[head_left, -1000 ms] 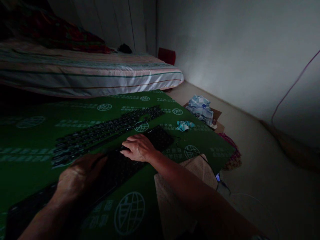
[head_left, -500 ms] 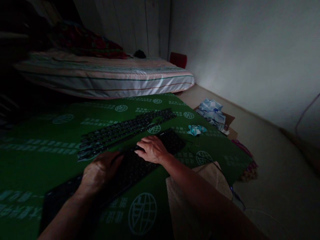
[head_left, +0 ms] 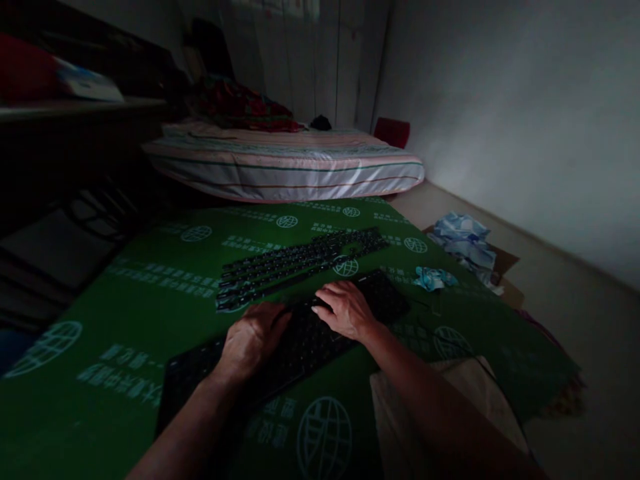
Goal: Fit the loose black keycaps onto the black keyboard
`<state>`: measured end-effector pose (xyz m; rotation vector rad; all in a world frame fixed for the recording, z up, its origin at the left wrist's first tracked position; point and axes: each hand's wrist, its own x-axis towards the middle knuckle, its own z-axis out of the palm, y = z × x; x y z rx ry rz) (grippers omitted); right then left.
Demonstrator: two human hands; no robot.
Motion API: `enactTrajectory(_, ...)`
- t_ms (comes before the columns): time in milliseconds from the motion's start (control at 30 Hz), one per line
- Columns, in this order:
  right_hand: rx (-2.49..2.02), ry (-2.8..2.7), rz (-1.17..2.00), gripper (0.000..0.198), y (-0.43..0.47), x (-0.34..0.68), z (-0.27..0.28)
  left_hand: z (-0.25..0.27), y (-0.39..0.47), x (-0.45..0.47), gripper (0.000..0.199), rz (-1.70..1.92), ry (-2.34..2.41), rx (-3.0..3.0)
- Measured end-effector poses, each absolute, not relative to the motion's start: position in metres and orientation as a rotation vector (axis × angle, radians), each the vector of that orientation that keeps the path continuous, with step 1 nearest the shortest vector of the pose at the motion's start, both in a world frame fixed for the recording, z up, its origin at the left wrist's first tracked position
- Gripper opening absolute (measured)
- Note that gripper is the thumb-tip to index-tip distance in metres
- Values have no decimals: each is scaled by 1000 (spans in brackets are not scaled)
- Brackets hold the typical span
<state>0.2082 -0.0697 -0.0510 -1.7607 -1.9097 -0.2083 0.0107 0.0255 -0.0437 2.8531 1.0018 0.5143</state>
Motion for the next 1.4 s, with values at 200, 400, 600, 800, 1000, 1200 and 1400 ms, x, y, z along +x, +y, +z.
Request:
enactTrajectory(200, -1741, -1896, -199, 22, -71, 208, -52, -41, 23, 11, 40, 534, 976, 2856)
enactTrajectory(400, -1744, -1902, -192, 19, -72, 206, -50, -44, 21, 10, 35, 587, 984, 2861)
enactTrajectory(600, -1749, -1896, -189, 19, -74, 204, -49, -42, 19, 8, 31, 552, 984, 2874)
enactTrajectory(800, -1746, -1895, -178, 18, -74, 203, -50, -40, 16, 7, 28, 518, 991, 2813)
enactTrajectory(1000, -1747, -1892, -175, 19, -74, 202, -52, -40, 15, 7, 28, 499, 1000, 2799)
enactTrajectory(1200, -1728, -1888, -212, 18, -74, 202, -54, -39, 14, 7, 27, 483, 1016, 2795)
enactTrajectory(1400, -1742, -1894, -195, 19, -74, 201, -52, -39, 12, 6, 27, 486, 1014, 2781)
